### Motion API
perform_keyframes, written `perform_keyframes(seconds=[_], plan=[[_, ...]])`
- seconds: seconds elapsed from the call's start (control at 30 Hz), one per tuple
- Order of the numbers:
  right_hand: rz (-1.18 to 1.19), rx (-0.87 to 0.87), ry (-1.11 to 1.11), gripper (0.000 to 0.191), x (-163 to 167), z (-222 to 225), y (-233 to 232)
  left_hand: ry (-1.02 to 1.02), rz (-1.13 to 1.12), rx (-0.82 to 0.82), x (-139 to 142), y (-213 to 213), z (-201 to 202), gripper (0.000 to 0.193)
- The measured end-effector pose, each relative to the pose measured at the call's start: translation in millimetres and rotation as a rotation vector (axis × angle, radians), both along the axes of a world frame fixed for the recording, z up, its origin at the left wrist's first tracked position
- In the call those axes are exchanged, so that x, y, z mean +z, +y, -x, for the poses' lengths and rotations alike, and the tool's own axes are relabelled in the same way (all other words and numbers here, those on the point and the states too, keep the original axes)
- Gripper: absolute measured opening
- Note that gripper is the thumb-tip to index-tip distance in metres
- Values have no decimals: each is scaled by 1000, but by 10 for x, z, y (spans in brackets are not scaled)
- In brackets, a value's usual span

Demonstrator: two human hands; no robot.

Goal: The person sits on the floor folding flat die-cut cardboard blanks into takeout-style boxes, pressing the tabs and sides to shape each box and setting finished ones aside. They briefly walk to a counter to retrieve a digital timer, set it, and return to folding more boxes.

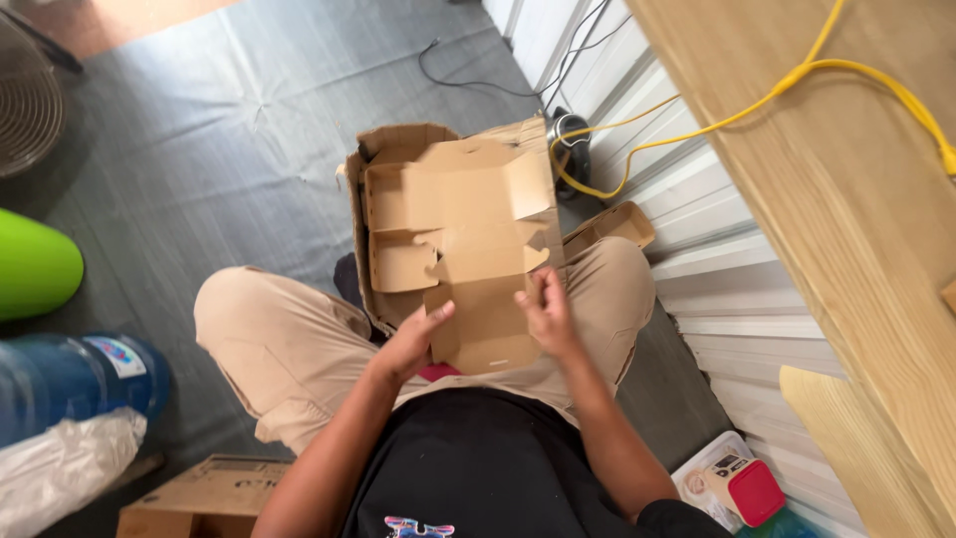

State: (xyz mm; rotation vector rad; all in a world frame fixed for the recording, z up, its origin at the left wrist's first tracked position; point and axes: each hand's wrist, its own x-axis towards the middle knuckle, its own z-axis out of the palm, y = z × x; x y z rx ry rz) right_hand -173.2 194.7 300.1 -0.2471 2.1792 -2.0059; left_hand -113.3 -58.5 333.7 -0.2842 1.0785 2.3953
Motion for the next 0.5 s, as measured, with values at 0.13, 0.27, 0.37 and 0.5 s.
perform_keyframes(seconds=[0.13,0.27,0.37,0.5], plan=[[151,82,-78,43,94,-214,-359,273,441,165,224,265,65,59],[457,405,-264,55,475,-235,-354,56,1041,276,470,299,186,57],[569,501,-349,55,698,-58,-154,152,1070,415,574,266,236,57],[552,498,-463,56,700,84,-49,375,1026,511,612,388,273,46]])
